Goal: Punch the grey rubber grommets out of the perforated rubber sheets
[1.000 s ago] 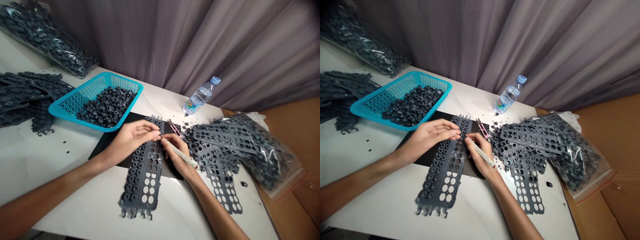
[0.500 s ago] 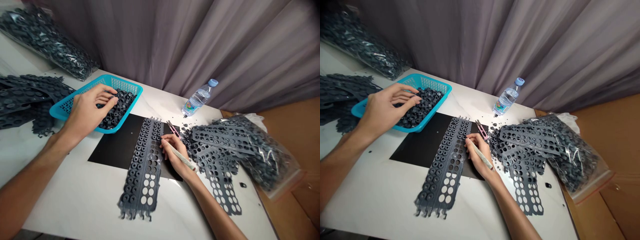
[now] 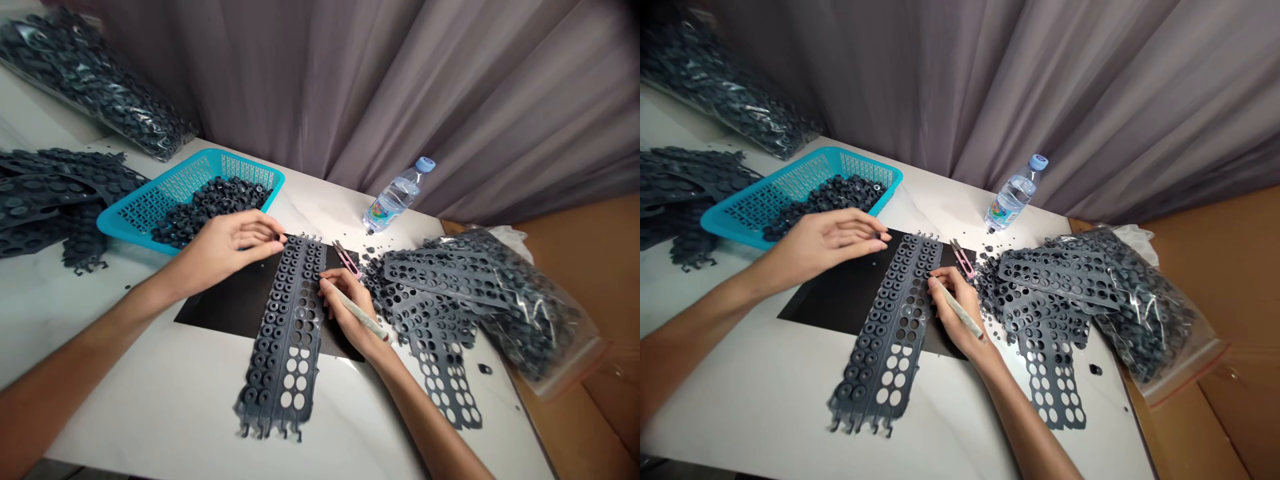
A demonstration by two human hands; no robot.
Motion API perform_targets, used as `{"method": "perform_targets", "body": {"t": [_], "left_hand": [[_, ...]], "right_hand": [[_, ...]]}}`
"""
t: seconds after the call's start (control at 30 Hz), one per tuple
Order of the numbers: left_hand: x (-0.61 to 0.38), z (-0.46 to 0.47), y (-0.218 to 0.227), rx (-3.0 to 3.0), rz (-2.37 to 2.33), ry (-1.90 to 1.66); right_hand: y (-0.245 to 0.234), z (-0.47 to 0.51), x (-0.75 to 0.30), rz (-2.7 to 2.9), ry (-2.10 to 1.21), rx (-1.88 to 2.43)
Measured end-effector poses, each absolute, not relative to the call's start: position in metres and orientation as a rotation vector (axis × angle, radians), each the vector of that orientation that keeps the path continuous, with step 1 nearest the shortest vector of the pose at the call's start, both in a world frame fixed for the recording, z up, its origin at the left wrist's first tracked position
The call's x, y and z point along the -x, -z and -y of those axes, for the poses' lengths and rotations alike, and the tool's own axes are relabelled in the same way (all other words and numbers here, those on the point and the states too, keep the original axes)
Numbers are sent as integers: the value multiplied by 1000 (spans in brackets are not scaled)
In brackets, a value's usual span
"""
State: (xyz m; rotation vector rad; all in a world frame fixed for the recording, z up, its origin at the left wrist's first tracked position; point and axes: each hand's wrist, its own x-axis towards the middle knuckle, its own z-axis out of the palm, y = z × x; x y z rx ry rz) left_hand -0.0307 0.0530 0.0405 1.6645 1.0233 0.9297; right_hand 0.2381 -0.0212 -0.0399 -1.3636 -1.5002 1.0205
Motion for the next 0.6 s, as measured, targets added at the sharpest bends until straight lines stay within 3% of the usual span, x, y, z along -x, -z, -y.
{"method": "perform_targets", "body": {"t": [0.33,0.6], "left_hand": [[-1,-25,-20,-1383,-692,-572],[-4,-25,-7,-1348,-631,-496]], "right_hand": [[36,22,-240,1585,-999,1371],[30,22,-237,1603,-968,1347]]}}
